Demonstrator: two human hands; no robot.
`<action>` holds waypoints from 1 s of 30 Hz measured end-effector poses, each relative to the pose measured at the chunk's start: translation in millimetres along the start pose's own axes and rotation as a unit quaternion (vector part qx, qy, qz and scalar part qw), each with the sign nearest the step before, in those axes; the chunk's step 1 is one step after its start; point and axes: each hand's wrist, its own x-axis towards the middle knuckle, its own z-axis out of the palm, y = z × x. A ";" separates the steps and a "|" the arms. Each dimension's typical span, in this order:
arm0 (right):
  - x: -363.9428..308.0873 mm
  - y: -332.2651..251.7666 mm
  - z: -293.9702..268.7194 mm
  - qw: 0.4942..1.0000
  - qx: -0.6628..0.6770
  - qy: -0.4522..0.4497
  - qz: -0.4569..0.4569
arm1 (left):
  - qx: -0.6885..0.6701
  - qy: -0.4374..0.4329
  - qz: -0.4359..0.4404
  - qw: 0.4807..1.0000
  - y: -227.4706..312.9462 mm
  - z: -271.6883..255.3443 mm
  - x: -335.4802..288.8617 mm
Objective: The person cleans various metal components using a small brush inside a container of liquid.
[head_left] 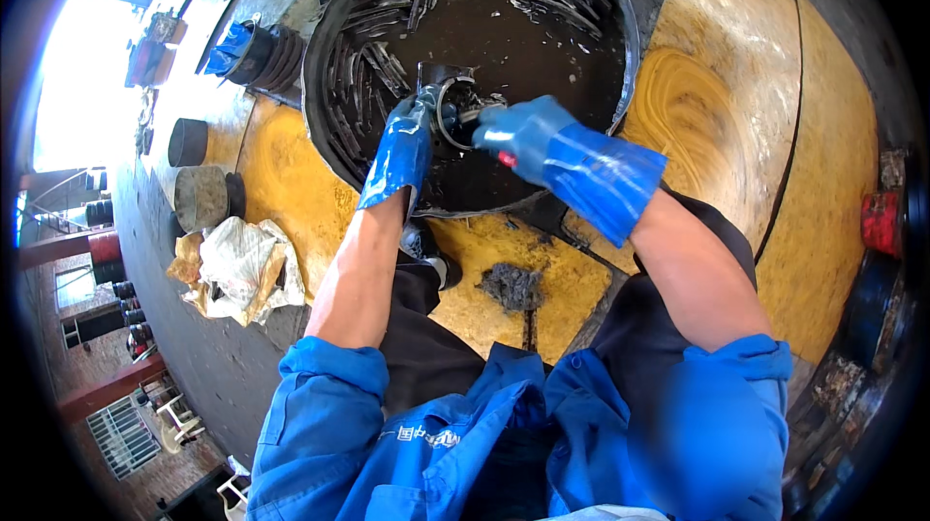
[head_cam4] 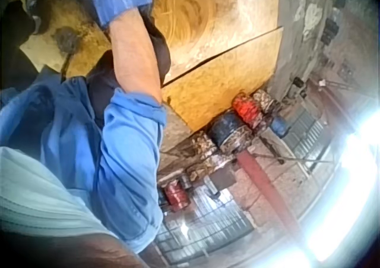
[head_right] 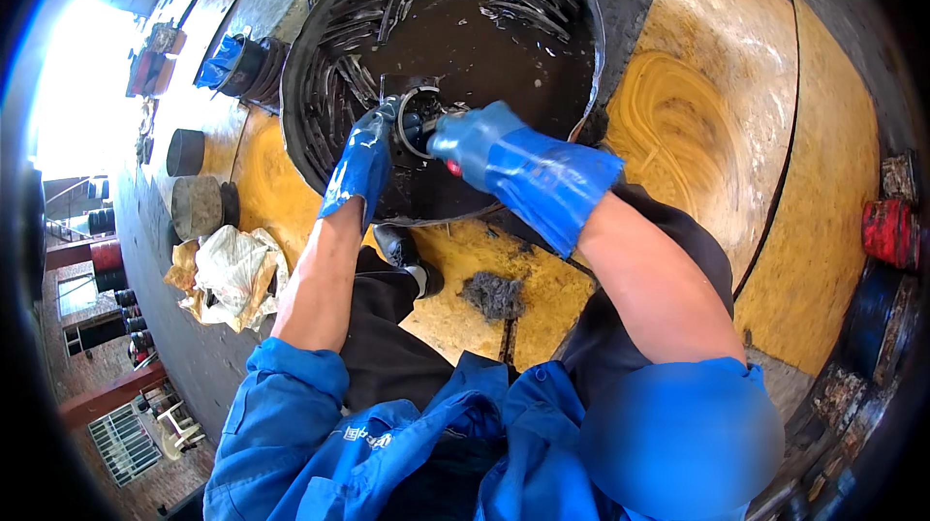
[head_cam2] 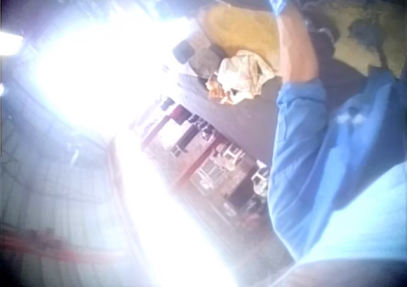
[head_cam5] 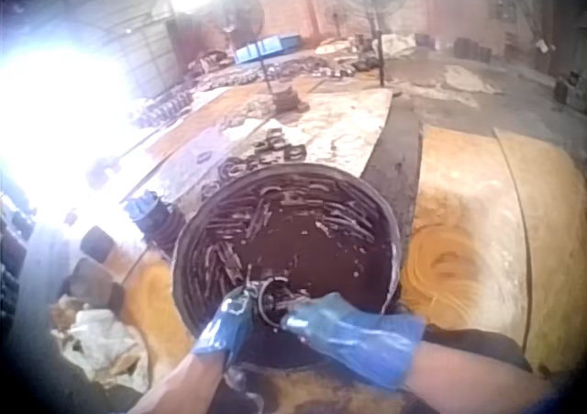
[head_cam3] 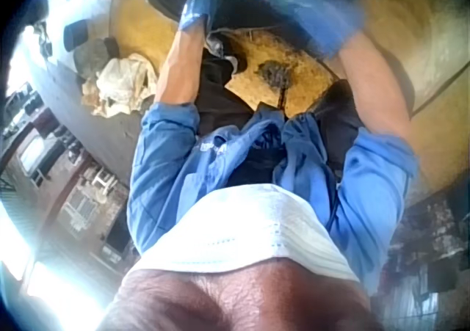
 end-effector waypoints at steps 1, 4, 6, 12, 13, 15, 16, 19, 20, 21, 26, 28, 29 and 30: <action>-2.9 0.0 -2.9 0.986 0.104 0.127 0.031 | 0.035 -0.002 -0.011 0.999 1.4 -3.3 0.2; 4.6 1.0 -15.5 0.899 0.308 0.284 0.125 | 0.004 0.011 -0.023 1.000 11.3 4.0 -9.1; 11.2 0.1 -25.2 0.832 0.439 0.282 0.189 | 0.007 0.005 -0.029 1.000 27.4 11.7 -21.6; 25.3 11.4 -2.0 0.771 0.516 0.283 0.244 | -0.046 0.003 -0.034 0.998 21.0 11.4 -27.1; 22.6 8.9 1.7 0.771 0.516 0.282 0.242 | -0.053 0.009 -0.063 0.997 17.1 6.0 -25.5; 17.9 5.4 9.7 0.773 0.505 0.248 0.293 | -0.067 0.017 -0.116 0.991 16.4 -1.5 -22.0; 13.4 10.2 17.0 0.787 0.505 0.216 0.280 | -0.070 0.019 -0.128 0.989 15.1 -3.6 -21.2; 7.8 -1.6 -2.6 0.798 0.478 0.213 0.299 | -0.031 0.045 -0.070 0.996 44.6 14.3 -38.2; 8.6 -1.4 -5.9 0.800 0.476 0.212 0.297 | 0.020 0.062 -0.031 0.997 58.7 22.7 -51.9; 9.5 -0.6 -8.6 0.784 0.496 0.223 0.300 | 0.019 0.064 -0.029 0.997 54.3 21.2 -47.3; 14.0 8.7 -17.5 0.836 0.415 0.262 0.246 | 0.004 -0.010 0.057 0.998 18.8 7.5 -18.5; 11.3 16.5 -25.8 0.828 0.418 0.262 0.267 | 0.003 -0.022 0.051 0.998 23.4 11.5 -20.0; 8.5 19.0 -27.5 0.819 0.424 0.258 0.287 | 0.004 -0.022 0.049 0.999 34.4 15.9 -28.1; 5.4 18.9 -35.6 0.822 0.412 0.257 0.297 | 0.017 -0.015 0.019 1.000 49.2 20.3 -37.6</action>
